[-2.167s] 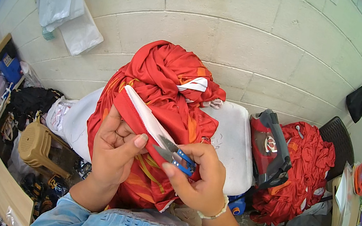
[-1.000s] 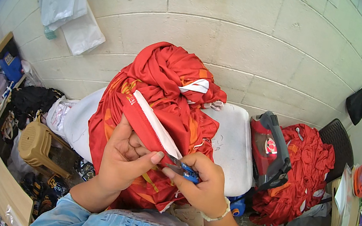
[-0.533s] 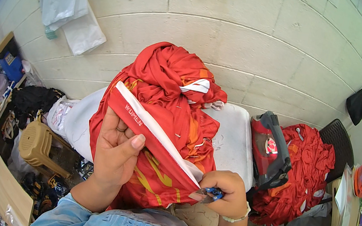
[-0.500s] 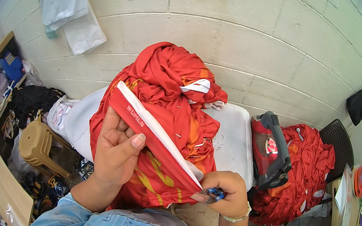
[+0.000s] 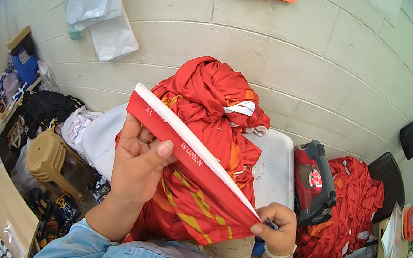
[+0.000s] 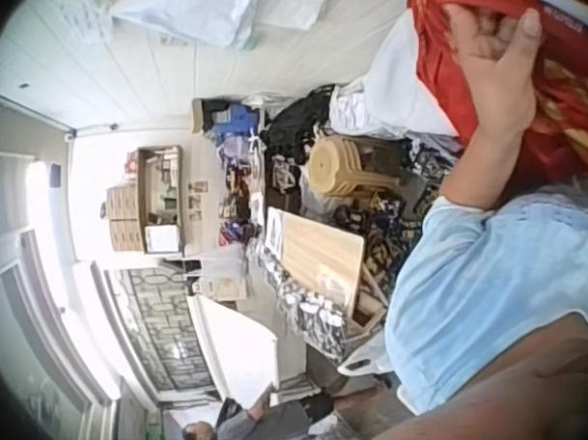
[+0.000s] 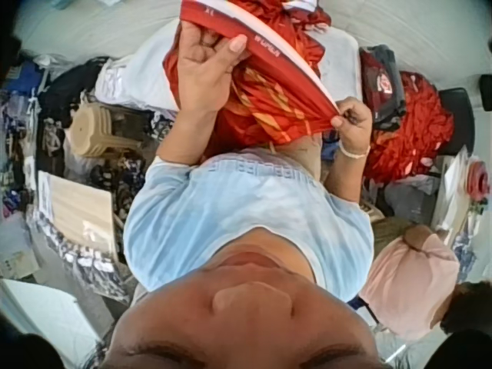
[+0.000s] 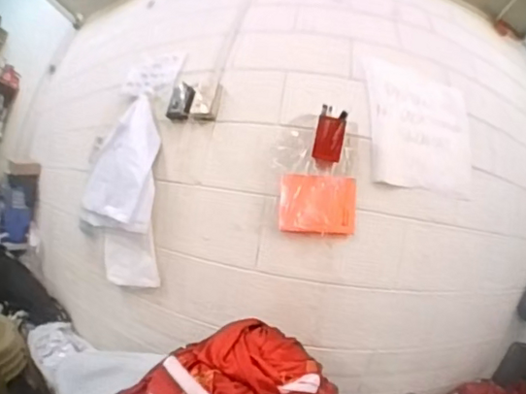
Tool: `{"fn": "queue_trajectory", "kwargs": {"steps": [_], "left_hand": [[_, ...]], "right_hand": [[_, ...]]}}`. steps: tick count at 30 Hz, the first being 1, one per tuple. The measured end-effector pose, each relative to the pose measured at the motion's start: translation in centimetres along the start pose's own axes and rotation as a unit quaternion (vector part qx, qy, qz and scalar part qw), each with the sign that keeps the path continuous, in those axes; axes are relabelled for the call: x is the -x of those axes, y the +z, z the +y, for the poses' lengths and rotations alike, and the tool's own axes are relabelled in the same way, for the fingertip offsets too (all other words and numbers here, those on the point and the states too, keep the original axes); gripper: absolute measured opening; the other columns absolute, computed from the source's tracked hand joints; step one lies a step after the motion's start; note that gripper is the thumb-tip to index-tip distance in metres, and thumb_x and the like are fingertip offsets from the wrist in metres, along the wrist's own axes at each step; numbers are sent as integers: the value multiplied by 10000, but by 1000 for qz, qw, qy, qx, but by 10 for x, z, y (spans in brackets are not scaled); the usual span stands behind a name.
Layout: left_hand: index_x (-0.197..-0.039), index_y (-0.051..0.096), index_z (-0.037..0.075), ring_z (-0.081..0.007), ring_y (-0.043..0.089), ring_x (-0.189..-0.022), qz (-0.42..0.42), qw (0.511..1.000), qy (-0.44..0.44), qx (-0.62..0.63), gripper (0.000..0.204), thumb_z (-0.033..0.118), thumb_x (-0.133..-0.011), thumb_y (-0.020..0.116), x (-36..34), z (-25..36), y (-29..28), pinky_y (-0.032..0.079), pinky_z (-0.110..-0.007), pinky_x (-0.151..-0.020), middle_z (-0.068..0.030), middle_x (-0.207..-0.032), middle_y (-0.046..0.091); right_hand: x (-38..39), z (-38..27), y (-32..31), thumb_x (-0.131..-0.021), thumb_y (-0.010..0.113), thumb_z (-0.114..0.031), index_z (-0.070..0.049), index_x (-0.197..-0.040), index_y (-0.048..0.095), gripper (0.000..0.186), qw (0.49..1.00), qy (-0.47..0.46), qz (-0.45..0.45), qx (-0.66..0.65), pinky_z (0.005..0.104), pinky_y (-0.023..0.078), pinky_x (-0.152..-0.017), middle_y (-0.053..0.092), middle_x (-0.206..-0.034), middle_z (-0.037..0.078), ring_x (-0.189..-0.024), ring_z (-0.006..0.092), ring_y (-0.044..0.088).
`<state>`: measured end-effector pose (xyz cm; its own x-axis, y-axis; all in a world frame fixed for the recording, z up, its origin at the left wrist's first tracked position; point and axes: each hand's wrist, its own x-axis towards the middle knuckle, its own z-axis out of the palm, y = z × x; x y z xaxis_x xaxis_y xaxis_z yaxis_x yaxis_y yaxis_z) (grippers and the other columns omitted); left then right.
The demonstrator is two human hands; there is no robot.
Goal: The person uses a small blue utility knife to cut along the white seam of a red fabric item. They hold the fabric taut with one hand while carefully guiding the blade with the other, occasionally adjusting the fabric's position.
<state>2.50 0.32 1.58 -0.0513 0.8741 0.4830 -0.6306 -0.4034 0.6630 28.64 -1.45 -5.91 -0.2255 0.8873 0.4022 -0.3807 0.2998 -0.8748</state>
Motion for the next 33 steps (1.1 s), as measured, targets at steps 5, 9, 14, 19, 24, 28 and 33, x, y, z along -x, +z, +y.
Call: {"fn": "queue_trajectory", "kwargs": {"steps": [5, 9, 14, 19, 24, 28, 33], "left_hand": [[-1366, 129, 109, -222, 578, -1043, -38, 998, -48, -21, 744, -138, -803, 547, 10, -5, 5, 521, -340, -852, -147, -1152, 508], [-1343, 142, 91, -213, 575, -1043, -34, 996, -63, -50, 723, -161, -793, 537, 13, -3, 3, 507, -338, -872, -122, -1082, 528], [-1296, 198, 65, -198, 574, -1042, -32, 996, -50, -62, 658, -165, -786, 545, 13, -7, 5, 488, -320, -887, -106, -1051, 536], [-1251, 266, 43, -193, 570, -1050, -47, 996, -44, -64, 578, -150, -790, 555, 15, -8, 7, 479, -313, -891, -102, -1076, 538], [-1242, 323, 11, -191, 557, -1081, -47, 992, -68, -93, 522, -132, -798, 558, 20, -4, 6, 468, -309, -905, -122, -1160, 528], [-1271, 306, 8, -191, 543, -1104, -71, 992, -59, -85, 546, -134, -801, 546, 21, -3, 6, 464, -311, -915, -130, -1184, 522], [-1296, 278, 9, -193, 534, -1115, -65, 994, -64, -58, 575, -138, -803, 534, 23, -6, 8, 461, -314, -922, -133, -1178, 522]], "right_hand": [[-11, -10, 13, -731, 728, -55, -39, -721, 556, 173, 972, 44, -12, 232, 220, 327, -502, 508, -636, -43, -565, 37, 436], [-21, -11, 25, -742, 740, -110, -13, -867, 541, 254, 973, 4, -31, 228, 215, 331, -539, 534, -720, -22, -628, 51, 454], [-27, -13, 43, -731, 765, -158, 17, -1074, 482, 478, 988, -60, 39, 135, 201, 411, -702, 587, -903, 42, -802, 81, 535], [-37, -17, 66, -726, 750, -60, 37, -1063, 510, 425, 960, -81, -7, 270, 203, 416, -690, 612, -887, 59, -760, 69, 521], [-40, -15, 84, -733, 742, -92, 25, -916, 567, 278, 970, -133, 52, 194, 212, 425, -592, 600, -755, 52, -659, 73, 530], [-37, -15, 84, -710, 766, -108, 30, -903, 571, 307, 908, -217, 33, 355, 233, 437, -531, 592, -706, 89, -586, 126, 562], [-35, -11, 85, -677, 788, -100, 42, -881, 580, 324, 866, -288, 37, 406, 256, 439, -472, 591, -663, 103, -532, 170, 586]]}}
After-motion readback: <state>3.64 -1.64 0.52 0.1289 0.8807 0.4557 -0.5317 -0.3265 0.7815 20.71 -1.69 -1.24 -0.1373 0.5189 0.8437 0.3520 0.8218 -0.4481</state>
